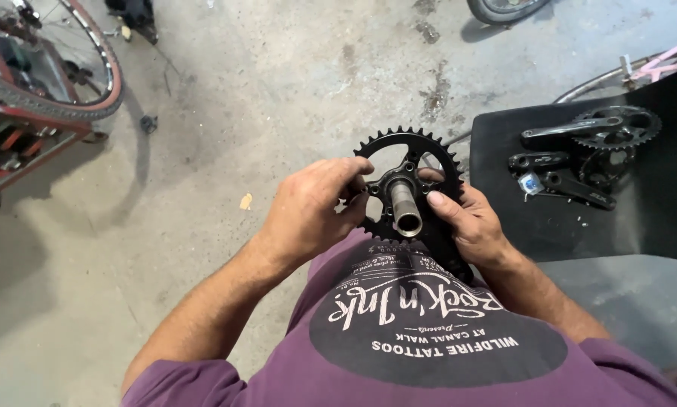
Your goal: The person is assembling a bicycle crankset by attaching the chainring to the crank arm and tightening the bolts using an allen key.
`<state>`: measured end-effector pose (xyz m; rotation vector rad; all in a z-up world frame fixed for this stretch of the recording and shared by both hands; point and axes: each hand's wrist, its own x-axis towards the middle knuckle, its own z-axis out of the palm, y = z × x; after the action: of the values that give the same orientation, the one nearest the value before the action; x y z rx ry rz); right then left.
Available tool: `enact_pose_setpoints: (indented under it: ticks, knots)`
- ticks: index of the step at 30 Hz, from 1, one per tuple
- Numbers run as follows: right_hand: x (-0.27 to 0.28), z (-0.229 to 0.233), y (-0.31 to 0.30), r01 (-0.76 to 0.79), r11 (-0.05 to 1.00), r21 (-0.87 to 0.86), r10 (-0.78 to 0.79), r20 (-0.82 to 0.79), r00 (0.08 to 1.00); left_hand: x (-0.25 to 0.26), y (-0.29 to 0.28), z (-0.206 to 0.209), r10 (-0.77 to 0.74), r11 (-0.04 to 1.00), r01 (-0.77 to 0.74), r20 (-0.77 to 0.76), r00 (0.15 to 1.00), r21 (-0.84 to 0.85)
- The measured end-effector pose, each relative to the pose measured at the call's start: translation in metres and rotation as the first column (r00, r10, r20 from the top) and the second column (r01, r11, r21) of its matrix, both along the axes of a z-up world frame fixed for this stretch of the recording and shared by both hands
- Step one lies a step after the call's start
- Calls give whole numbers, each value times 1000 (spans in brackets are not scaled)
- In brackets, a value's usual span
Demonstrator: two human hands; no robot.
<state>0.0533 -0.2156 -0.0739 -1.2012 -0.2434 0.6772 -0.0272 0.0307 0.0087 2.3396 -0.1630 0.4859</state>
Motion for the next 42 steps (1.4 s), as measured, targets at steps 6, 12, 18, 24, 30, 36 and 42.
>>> enact_pose_setpoints:
  ticks: [6, 12, 18, 24, 30, 36, 42]
  knots:
    - [-10, 8, 21, 84, 996, -36, -83, 10, 996, 10, 29, -1, -65, 998, 66, -24, 998, 21]
    - [-33, 5, 29, 291, 957, -18, -291, -41, 956, 37, 45, -15, -279, 960, 275, -101, 955, -45]
    - [-44, -6, -10, 506, 859, -79, -512, -99, 853, 91, 3, -40, -521, 854, 511, -162, 838, -97]
    - [-43, -32, -71, 778, 625, -66, -769, -229, 597, 158, -82, -37, -615, 770, 522, -212, 759, -368]
    - [-75, -87, -162, 922, 323, -214, -939, -197, 283, 233, -200, -177, -645, 764, 536, -449, 618, -360]
    - [-123, -68, -210, 931, 45, -363, -990, -142, -7, 253, -336, -396, -610, 340, 889, -648, 457, 307]
    - [-139, -52, -219, 877, -71, -475, -993, -49, -107, 245, -380, -472, -577, -144, 752, -672, 464, 643]
